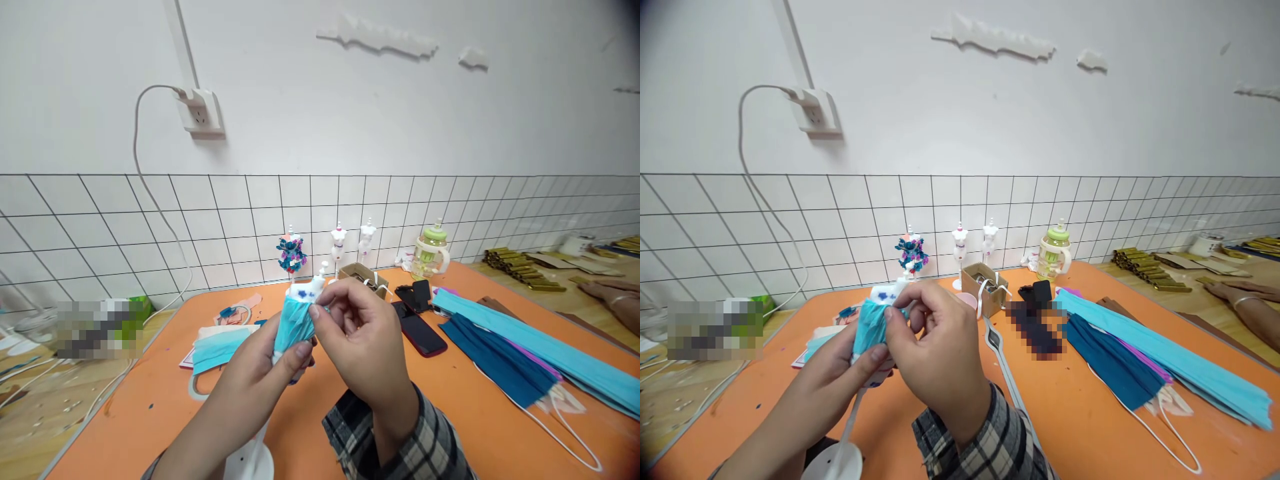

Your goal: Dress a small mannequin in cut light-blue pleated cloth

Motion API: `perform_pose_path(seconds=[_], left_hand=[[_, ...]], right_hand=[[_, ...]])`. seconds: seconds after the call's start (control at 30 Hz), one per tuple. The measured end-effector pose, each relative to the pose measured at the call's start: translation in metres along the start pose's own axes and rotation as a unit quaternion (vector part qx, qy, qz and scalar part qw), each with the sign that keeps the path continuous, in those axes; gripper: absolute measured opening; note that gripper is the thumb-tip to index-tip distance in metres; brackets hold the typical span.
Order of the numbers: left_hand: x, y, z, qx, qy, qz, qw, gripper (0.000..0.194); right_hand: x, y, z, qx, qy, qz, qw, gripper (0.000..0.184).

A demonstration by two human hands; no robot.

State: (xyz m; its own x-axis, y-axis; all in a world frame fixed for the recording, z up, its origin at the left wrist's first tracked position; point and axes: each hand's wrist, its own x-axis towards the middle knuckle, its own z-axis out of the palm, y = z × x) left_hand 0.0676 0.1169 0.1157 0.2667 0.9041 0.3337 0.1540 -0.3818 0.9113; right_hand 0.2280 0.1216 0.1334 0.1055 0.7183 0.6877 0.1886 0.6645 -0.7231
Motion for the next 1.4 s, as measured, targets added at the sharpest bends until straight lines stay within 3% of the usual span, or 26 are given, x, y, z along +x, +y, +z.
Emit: perform_pose_path(seconds=[0.17, 0.27, 0.4, 0.53, 0.63, 0.73, 0.83, 0.97, 1.23, 1.4], left_hand=[[-0.001, -0.004, -0.006, 0.047, -0.019, 0.009, 0.999, 0.014], [0.001, -0.013, -0.007, 0.019, -0.032, 0.013, 0.999, 0.010], [0.009, -0.038, -0.012, -0.159, -0.041, -0.066, 0.984, 0.027], [0.019, -0.070, -0.026, -0.321, 0.045, -0.110, 0.940, 0.040], [0.021, -0.087, -0.030, -0.350, 0.060, -0.089, 0.931, 0.050], [0.019, -0.095, -0.025, -0.346, 0.057, -0.079, 0.933, 0.056], [0.015, -0.095, -0.014, -0.338, 0.061, -0.063, 0.937, 0.054], [0.010, -0.087, -0.012, -0.322, 0.077, -0.058, 0.942, 0.042], [0.011, -0.076, -0.034, -0.293, 0.007, -0.066, 0.954, 0.049], [0.012, -0.082, -0.048, -0.213, 0.048, -0.014, 0.976, 0.048]], right_hand=[[0.002, 0.002, -0.001, -0.054, -0.025, -0.014, 0.998, 0.014], [0.004, 0.000, -0.002, -0.073, -0.012, -0.014, 0.997, 0.016], [-0.004, 0.008, -0.001, -0.040, -0.008, -0.054, 0.998, 0.022], [-0.041, 0.060, 0.012, -0.018, -0.016, -0.053, 0.998, 0.019], [-0.079, 0.108, 0.027, -0.052, -0.111, -0.018, 0.992, 0.039], [-0.107, 0.132, 0.037, 0.000, -0.246, 0.016, 0.969, 0.045], [-0.119, 0.131, 0.045, 0.079, -0.344, 0.075, 0.932, 0.039], [-0.128, 0.124, 0.055, 0.119, -0.374, 0.151, 0.907, 0.020], [-0.127, 0.121, 0.051, -0.023, -0.357, 0.097, 0.929, 0.016], [-0.122, 0.120, 0.050, -0.068, -0.363, 0.108, 0.923, 0.014]])
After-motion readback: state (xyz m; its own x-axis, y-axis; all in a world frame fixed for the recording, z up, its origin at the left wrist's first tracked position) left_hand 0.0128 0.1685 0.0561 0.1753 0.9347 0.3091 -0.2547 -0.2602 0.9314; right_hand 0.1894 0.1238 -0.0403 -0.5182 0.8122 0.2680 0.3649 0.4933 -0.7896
